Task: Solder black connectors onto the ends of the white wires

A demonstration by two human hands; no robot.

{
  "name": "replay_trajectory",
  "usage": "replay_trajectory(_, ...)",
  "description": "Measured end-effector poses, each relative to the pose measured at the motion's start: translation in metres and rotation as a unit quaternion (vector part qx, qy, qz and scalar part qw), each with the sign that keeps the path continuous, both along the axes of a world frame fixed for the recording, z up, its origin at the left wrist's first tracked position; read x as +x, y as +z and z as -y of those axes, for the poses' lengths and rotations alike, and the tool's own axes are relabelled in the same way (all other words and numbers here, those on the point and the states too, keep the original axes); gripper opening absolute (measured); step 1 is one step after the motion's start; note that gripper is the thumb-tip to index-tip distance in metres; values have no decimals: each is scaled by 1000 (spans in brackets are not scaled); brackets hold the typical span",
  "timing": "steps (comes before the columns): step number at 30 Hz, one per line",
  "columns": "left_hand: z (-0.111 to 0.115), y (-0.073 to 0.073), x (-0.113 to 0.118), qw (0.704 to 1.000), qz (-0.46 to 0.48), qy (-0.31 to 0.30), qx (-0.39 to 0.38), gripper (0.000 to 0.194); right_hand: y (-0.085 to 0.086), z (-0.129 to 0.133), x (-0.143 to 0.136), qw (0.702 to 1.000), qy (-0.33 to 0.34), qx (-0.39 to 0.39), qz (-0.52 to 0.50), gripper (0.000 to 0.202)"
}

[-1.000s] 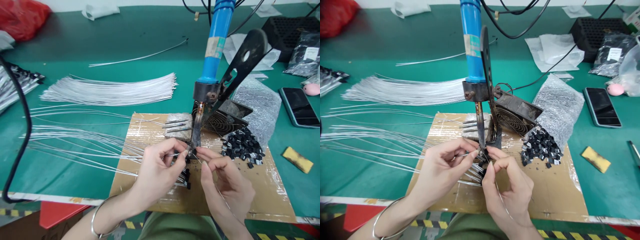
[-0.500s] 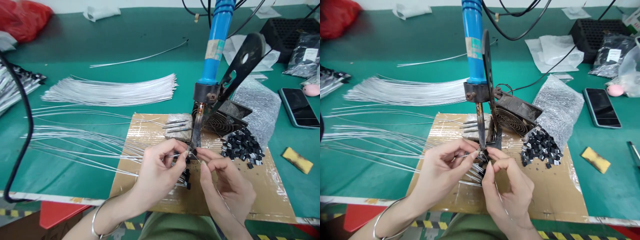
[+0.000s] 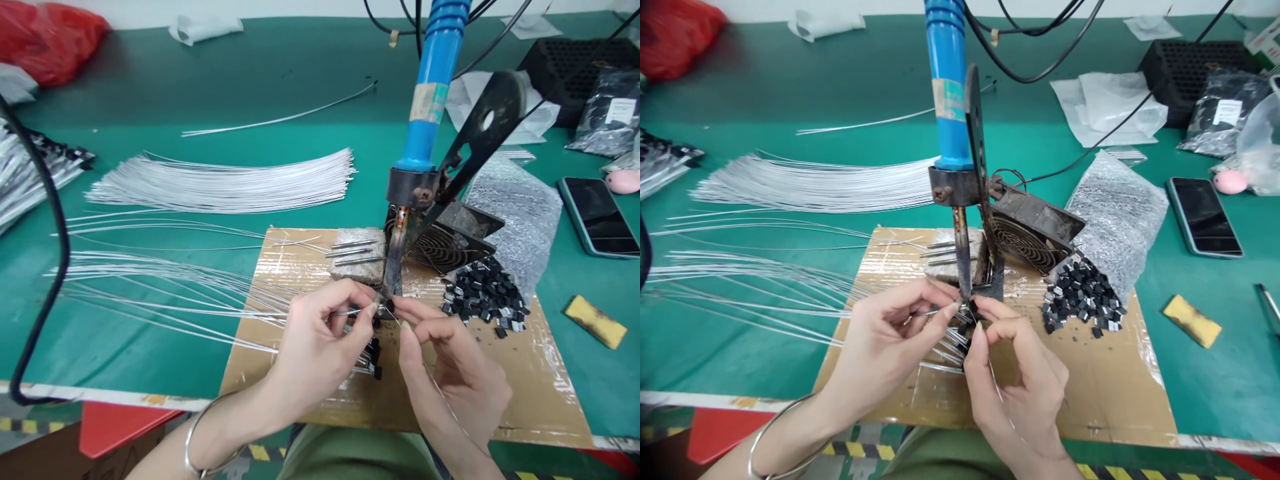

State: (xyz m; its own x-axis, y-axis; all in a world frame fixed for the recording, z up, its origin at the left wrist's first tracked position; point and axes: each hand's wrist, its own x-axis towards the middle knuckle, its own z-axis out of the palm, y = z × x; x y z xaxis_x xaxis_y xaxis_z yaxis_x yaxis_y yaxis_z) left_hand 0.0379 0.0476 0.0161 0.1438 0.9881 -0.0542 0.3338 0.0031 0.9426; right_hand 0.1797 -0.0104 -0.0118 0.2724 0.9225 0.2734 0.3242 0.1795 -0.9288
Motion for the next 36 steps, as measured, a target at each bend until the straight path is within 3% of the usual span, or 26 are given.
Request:
replay_trajectory(16,2,-2,-1,1000,-13,-10,27,16,-1,1,-1,1000,6,12,-1,16)
replay_trajectory(23,1,-2,-1,1000,-23,-4,1,15,0,0,0,1000,5,10,12,15)
replay_trajectory(36,4,-3,-1,999,-35,4,-15,15,5,-1,-3,994,-30,21,107,15)
